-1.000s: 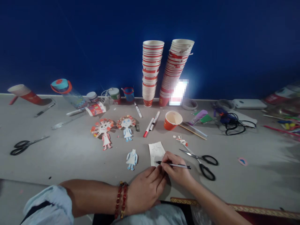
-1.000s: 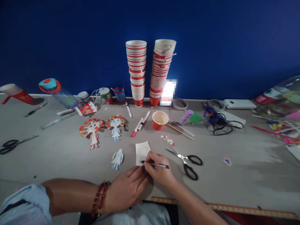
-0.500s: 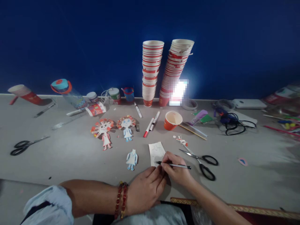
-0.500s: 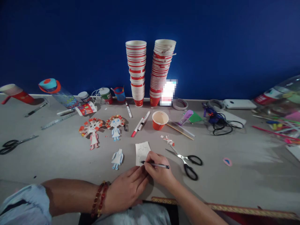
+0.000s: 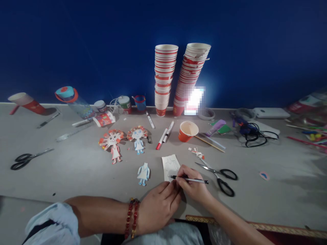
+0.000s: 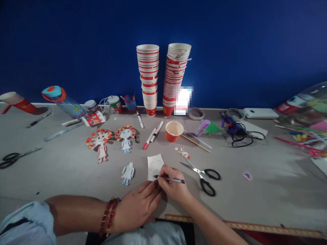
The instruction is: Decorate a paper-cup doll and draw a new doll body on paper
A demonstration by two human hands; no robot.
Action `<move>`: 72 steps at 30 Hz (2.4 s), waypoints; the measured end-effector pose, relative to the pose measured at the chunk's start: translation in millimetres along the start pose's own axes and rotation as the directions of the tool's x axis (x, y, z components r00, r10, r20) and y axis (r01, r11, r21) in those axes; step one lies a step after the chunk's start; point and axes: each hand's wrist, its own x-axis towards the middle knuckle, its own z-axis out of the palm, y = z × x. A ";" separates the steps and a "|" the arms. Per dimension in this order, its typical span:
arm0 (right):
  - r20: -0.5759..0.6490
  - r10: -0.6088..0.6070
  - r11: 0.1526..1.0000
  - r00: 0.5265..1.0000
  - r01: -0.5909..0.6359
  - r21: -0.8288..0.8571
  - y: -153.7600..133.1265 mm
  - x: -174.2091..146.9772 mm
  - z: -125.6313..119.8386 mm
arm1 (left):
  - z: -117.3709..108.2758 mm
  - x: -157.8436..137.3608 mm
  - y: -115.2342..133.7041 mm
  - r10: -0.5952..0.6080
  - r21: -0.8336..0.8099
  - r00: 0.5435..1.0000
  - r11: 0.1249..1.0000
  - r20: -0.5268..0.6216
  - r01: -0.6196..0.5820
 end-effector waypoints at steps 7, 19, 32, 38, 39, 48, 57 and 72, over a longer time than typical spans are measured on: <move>-0.004 0.000 1.000 1.000 0.001 0.026 -1.5 0.7 -0.8 | -1.9 -0.1 -0.1 0.006 0.021 1.000 1.000 0.016 -0.006; 0.003 -0.002 1.000 1.000 0.002 0.023 -1.6 0.5 -0.7 | -1.1 0.6 -0.2 -0.002 0.000 1.000 1.000 -0.002 0.002; -0.006 0.011 1.000 1.000 -0.011 0.030 -1.1 -0.9 -1.1 | -2.4 -0.1 -0.2 -0.002 0.005 1.000 1.000 0.019 0.002; -0.024 0.005 0.999 1.000 -0.004 0.052 -3.6 1.0 -2.3 | -2.5 0.8 -0.6 -0.006 -0.006 1.000 1.000 0.025 0.006; -0.026 0.002 0.998 1.000 -0.001 0.055 -4.1 1.2 -2.6 | -2.7 0.8 -0.6 -0.003 -0.003 1.000 1.000 0.026 0.003; -0.042 -0.016 0.999 0.999 0.018 0.051 -3.5 0.6 -3.4 | -3.8 0.0 -0.6 0.003 0.015 1.000 1.000 0.018 -0.003; -0.066 0.011 0.999 0.998 -0.008 0.051 -3.4 0.6 -3.2 | -3.5 -0.1 0.4 -0.002 0.023 1.000 1.000 0.022 0.001; -0.078 -0.011 0.998 0.997 0.016 0.063 -2.8 -1.2 -4.3 | -4.7 0.7 -0.5 0.014 0.060 1.000 0.998 0.006 -0.014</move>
